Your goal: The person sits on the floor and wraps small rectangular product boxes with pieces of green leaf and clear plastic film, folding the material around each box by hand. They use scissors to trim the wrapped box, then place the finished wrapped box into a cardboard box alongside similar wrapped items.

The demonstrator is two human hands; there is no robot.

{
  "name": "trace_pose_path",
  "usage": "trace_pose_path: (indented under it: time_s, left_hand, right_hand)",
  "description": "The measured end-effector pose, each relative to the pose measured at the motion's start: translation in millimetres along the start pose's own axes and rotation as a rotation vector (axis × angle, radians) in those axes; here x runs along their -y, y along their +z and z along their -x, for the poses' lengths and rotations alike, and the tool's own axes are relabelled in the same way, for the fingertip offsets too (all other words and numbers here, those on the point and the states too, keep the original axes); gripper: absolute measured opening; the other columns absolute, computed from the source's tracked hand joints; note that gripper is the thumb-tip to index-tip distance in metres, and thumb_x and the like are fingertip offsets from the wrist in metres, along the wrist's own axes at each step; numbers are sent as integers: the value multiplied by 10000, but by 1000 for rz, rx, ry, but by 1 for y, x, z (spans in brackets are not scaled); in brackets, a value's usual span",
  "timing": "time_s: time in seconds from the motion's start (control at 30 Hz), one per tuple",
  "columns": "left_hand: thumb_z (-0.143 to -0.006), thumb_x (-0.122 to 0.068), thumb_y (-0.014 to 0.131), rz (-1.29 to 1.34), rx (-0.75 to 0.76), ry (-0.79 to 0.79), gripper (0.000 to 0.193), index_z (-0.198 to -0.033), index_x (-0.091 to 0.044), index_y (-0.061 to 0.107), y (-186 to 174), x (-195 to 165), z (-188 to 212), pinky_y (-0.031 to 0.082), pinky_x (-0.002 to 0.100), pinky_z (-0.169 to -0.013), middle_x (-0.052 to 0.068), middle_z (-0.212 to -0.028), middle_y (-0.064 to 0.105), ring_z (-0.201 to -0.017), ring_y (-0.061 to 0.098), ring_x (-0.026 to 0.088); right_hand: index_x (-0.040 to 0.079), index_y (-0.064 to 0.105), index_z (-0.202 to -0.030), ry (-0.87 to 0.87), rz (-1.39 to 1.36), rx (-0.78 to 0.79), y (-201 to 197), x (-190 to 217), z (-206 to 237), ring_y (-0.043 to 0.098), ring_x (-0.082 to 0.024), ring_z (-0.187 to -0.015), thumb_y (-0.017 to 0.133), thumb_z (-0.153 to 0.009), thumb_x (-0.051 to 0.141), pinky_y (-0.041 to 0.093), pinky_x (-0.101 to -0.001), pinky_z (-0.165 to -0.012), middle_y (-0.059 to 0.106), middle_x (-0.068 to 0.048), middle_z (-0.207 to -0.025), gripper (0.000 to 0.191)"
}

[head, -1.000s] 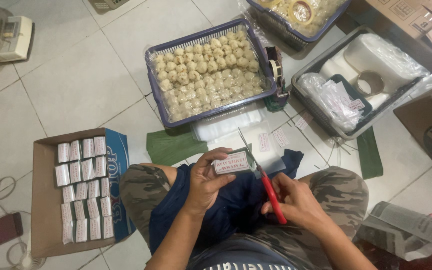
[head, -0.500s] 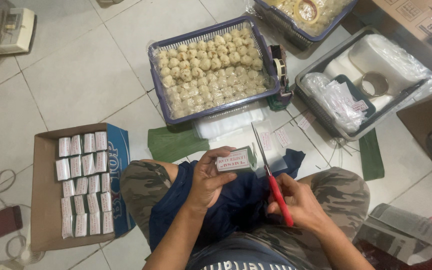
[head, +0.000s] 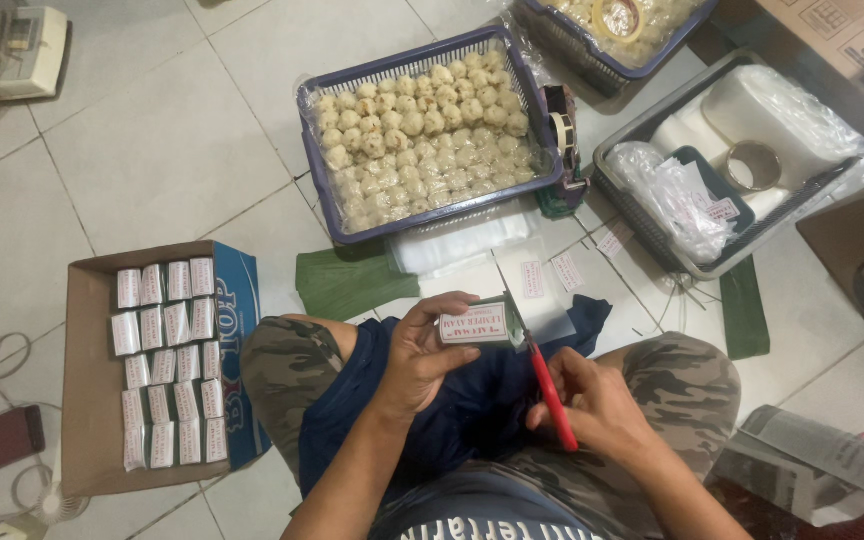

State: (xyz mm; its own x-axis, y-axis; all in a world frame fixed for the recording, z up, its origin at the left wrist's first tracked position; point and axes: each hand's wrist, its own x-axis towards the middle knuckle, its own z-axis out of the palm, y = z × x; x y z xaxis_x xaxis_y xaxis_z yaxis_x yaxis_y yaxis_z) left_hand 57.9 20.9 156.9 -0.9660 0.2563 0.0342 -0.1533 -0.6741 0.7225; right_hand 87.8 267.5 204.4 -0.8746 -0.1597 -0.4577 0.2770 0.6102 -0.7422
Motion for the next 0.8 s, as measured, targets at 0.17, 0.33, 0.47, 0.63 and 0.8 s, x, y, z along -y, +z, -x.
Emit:
trace_pose_path:
  time_s: [0.17,0.33,0.47,0.63,0.8]
  left_hand:
    - [-777,226,704,2,12,5,536,-1233,-48,634,-1,0,-1,536,407,-1099,145,-1406,574,-1290,612,264]
    - [-777,216,711,22,-6,-11,528,-1225,-52,630,0,1,-1,528,405,-1113,143,-1400,574,-1288,613,261]
    - [-774,214,711,20,0,-6,532,-1226,-54,629,1,2,-1,522,404,-1117,140,-1400,574,-1288,612,261]
    - [-777,222,708,52,33,-65,534,-1229,-50,629,1,3,0,524,414,-1107,138,-1389,574,-1281,613,268]
    - [-785,215,702,49,31,-49,529,-1237,-53,633,-1,2,1,526,416,-1110,138,-1392,578,-1280,618,267]
  right_hand:
    - [19,651,-898,69,-215,12,6,-13,-1,671,-217,-709,882,-610,402,526,-388,-672,719,-123,-735,532]
    - [55,629,-1066,-173,-173,100,1,-15,-1,755,-210,-841,787,-537,733,587,-362,-759,767,-99,-866,874]
    - [39,614,-1066,-252,-95,124,-1,-10,-1,760,-222,-828,744,-529,815,578,-366,-747,757,-90,-864,953]
    - [42,620,-993,-259,-98,107,0,-14,-1,720,-205,-751,783,-552,759,556,-358,-675,743,-87,-815,857]
    - [27,667,-868,32,-131,37,9,-19,0,665,-195,-645,893,-531,572,525,-364,-614,709,-89,-687,680]
